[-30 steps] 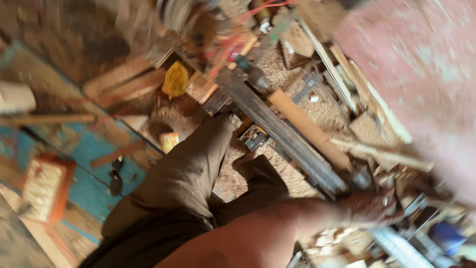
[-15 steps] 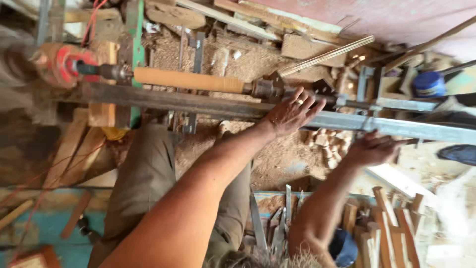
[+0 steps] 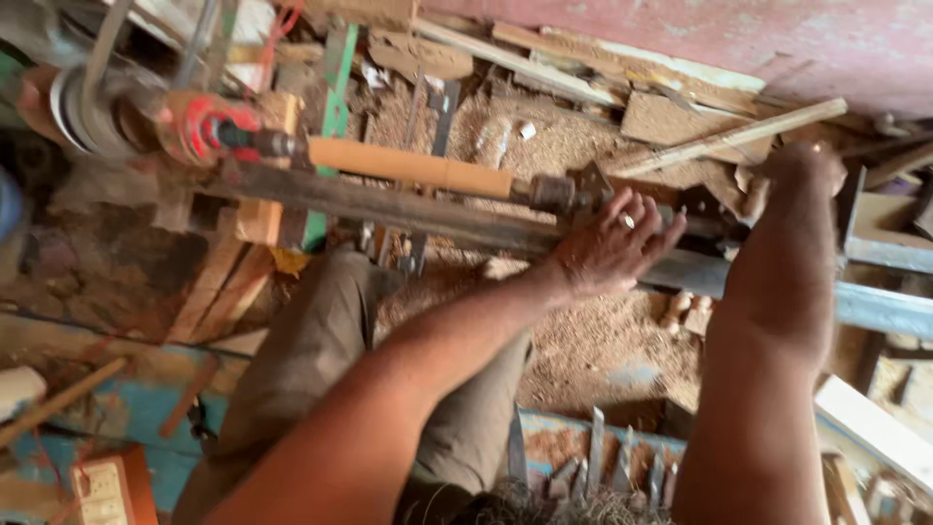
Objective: The person operates a wood lathe to shape a cylindrical wooden piece. They use a chisel to smooth and refine the rotating wood, generating wood shavings. The person switches between different chisels to achieve the desired finish.
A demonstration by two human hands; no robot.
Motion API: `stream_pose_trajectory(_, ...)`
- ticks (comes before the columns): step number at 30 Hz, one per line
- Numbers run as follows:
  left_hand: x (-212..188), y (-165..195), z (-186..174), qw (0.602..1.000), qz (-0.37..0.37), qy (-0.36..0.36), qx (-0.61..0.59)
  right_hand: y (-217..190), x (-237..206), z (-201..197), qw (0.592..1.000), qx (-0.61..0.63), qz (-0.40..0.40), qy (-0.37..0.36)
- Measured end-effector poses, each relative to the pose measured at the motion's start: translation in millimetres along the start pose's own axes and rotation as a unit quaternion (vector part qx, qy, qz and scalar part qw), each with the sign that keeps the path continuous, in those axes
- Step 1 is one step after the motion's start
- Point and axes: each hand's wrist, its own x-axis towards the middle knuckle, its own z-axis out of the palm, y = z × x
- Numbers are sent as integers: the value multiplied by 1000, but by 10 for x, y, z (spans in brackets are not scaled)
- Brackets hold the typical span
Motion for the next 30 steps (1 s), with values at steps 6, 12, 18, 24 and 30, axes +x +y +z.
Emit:
stream_pose_trajectory(6, -74, -43, -109, 998, -3, 45, 47, 540, -324, 144, 940, 150, 10, 306)
stream_pose_trajectory(12, -4, -35, -123, 998, -19, 64, 2, 1288, -1102, 1083, 916, 276, 203, 210)
stream_pose_trajectory(18, 24, 7, -118, 995, -26, -97, -2, 1249, -1385, 1349, 848, 102, 161, 494)
stream_pose_trajectory(24, -46, -15, 73, 999, -11, -38, 3, 1608, -1740, 1845, 748, 159, 89, 639)
stream_pose_trajectory(30, -21, -8, 180, 999, -27, -14, 34, 1615, -453, 502, 822, 131, -66, 550)
